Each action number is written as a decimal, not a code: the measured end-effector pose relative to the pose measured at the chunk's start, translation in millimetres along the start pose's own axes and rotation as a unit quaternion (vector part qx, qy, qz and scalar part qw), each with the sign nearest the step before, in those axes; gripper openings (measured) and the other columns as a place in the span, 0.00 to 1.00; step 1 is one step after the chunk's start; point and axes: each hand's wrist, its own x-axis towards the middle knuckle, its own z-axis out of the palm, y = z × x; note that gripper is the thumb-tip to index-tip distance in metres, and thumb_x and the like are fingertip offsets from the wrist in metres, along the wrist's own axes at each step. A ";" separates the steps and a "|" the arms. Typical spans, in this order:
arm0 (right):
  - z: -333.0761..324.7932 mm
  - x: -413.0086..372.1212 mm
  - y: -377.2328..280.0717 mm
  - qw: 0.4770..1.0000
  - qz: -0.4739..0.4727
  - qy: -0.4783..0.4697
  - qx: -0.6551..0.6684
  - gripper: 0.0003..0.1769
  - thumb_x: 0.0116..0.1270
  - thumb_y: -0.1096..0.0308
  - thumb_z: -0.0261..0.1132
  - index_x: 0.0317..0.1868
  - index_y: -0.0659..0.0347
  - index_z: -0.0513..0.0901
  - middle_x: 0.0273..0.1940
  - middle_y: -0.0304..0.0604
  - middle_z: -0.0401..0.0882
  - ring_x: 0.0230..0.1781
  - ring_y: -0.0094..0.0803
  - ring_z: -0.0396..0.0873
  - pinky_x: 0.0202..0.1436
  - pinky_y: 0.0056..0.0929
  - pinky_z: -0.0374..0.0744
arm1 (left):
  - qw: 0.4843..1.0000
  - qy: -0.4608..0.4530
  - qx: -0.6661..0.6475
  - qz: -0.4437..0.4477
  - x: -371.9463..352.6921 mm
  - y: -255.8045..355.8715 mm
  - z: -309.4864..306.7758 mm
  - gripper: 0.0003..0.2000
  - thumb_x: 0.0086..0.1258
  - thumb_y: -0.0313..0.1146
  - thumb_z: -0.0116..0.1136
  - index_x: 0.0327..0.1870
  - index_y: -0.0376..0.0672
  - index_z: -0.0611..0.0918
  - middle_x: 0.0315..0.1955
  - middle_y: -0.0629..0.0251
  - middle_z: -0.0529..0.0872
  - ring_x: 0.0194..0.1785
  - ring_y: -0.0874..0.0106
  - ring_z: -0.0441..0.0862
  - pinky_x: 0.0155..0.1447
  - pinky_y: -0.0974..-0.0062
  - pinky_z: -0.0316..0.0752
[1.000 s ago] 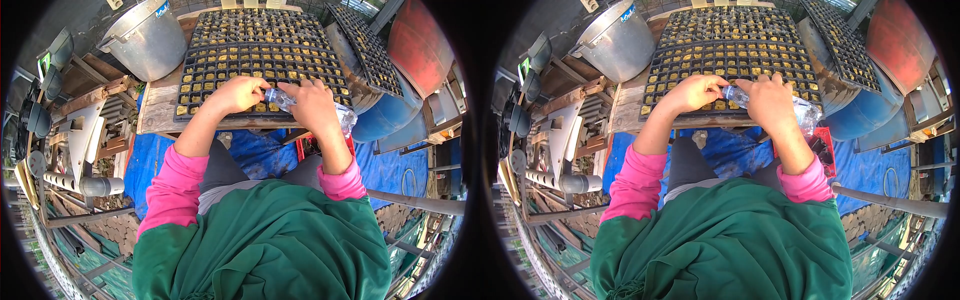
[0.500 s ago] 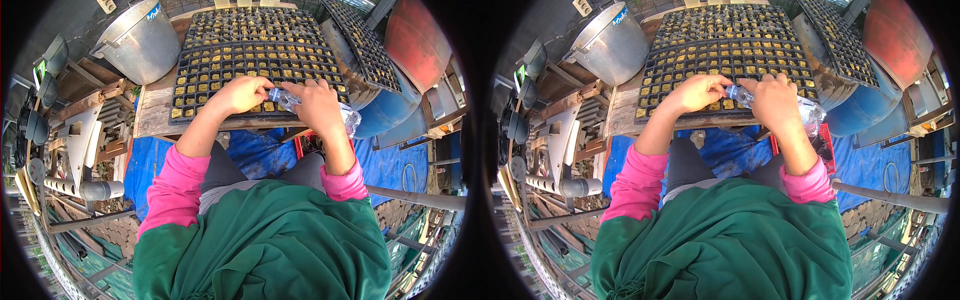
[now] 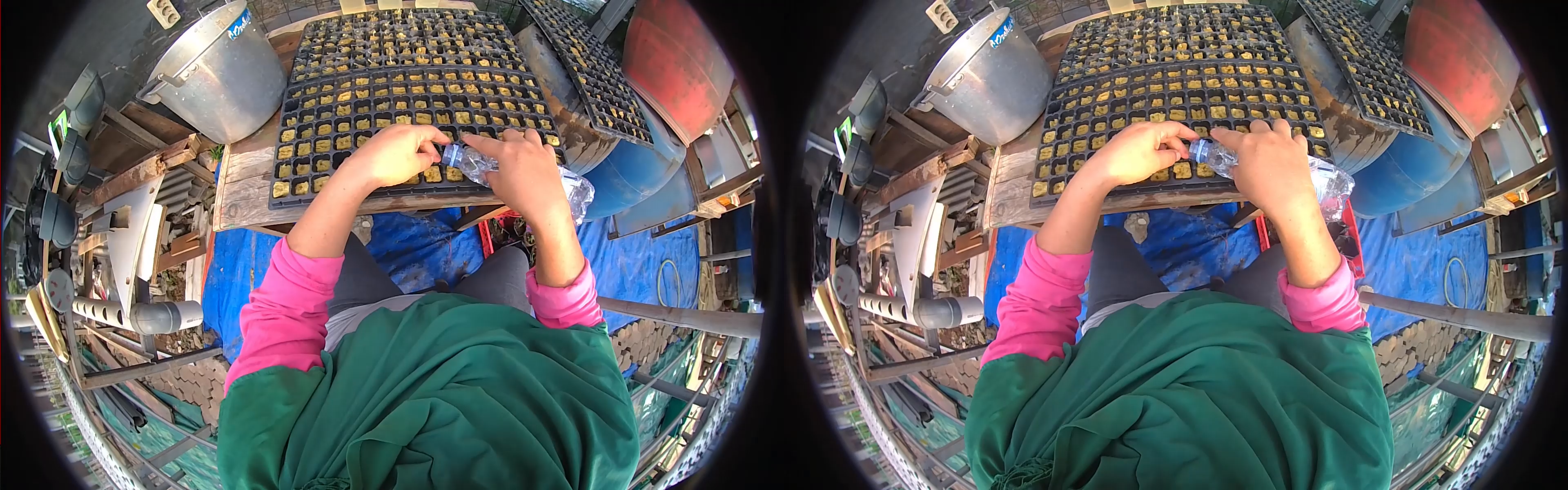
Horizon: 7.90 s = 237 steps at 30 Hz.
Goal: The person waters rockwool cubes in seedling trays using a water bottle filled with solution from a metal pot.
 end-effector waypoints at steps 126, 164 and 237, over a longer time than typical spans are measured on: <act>-1.8 -35.7 76.1 0.993 0.106 0.041 -0.032 0.24 0.63 0.70 0.60 0.56 0.33 0.87 0.45 0.45 0.83 0.51 0.46 0.78 0.54 0.49 0.77 | 0.996 -0.063 -0.018 0.059 65.4 47.0 54.8 0.25 0.65 0.22 0.56 0.66 0.43 0.75 0.50 0.57 0.87 0.42 0.71 0.85 0.47 0.71 0.79; -7.9 -50.4 105.3 0.986 0.159 0.031 -0.036 0.26 0.58 0.70 0.67 0.57 0.34 0.86 0.48 0.44 0.83 0.54 0.46 0.78 0.54 0.48 0.76 | 0.993 -0.089 0.015 0.081 99.3 66.6 80.1 0.28 0.64 0.23 0.56 0.69 0.44 0.72 0.54 0.55 0.86 0.51 0.64 0.86 0.57 0.67 0.78; -1.0 -62.1 132.9 0.976 0.195 0.036 -0.088 0.25 0.63 0.71 0.59 0.55 0.32 0.87 0.46 0.42 0.83 0.51 0.43 0.78 0.50 0.46 0.75 | 0.987 -0.095 0.032 0.123 121.5 86.0 109.7 0.31 0.63 0.25 0.57 0.71 0.42 0.69 0.60 0.54 0.82 0.64 0.58 0.79 0.67 0.65 0.72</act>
